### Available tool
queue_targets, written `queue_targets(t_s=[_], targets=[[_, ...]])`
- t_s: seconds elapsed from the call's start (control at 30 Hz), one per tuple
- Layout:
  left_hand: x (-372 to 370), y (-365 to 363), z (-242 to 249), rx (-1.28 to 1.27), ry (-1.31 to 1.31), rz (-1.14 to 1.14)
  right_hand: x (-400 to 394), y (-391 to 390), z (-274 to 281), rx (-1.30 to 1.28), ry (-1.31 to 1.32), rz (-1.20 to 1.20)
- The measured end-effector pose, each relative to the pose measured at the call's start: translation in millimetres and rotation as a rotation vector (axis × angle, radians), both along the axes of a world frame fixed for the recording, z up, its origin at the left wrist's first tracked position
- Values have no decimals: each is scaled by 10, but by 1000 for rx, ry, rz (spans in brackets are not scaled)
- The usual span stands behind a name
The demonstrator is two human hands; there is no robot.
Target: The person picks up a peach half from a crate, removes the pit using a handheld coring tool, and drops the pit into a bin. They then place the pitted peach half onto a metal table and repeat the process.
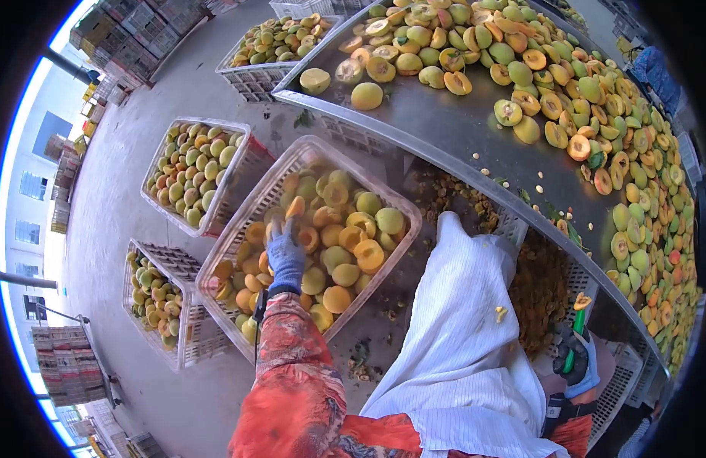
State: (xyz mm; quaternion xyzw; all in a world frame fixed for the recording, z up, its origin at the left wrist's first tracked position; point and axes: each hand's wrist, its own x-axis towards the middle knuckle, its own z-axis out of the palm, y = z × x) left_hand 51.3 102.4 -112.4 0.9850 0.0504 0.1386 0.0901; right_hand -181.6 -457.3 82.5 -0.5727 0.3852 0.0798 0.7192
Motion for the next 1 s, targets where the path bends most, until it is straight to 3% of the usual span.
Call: queue_targets(t_s=[0.13,0.17,0.2,0.27,0.3,0.37,0.43,0.47,0.53,0.6,0.63,0.67,0.7,0.77,0.8,0.9,0.93,0.97,1.0], targets=[[358,305,278,-108,291,295,123,129,52,-9,69,-29],[363,266,380,6,253,351,109,150,55,4,54,-23],[325,308,288,2,103,235,131,152,34,5,81,-26],[190,289,99,65,314,195,207,206,88,133,144,-112],[85,-14,369,-121,275,232,206,198,117,209,149,-126],[184,387,-108,-221,300,227,263,259,122,214,129,-152],[265,361,33,-246,361,232,235,221,103,256,89,-164],[274,265,177,-274,389,235,247,188,110,130,129,-128],[455,565,-109,-561,378,165,180,64,116,82,21,-125],[513,99,303,-567,234,15,110,-118,109,-21,-12,-141],[552,-237,624,-427,185,-86,147,-191,217,-316,-54,-93],[667,-487,792,-500,140,-145,184,-291,290,-612,-90,-37],[775,-744,940,-572,97,-199,194,-431,277,-861,-288,-57],[1008,-1507,1321,-876,-57,-430,231,-805,355,-978,-249,-89],[1091,-1878,1564,-1037,44,-442,262,-1023,392,-1095,-205,-111],[1625,-2775,1658,-1179,74,-646,370,-1725,318,-1273,-139,-183],[1762,-3106,1725,-1236,184,-620,399,-1931,303,-1304,-110,-182],[1924,-3407,1725,-1219,185,-704,368,-2205,141,-1356,-68,-194],[2062,-3734,1797,-797,65,-725,323,-2463,-34,-1403,-25,-198]])
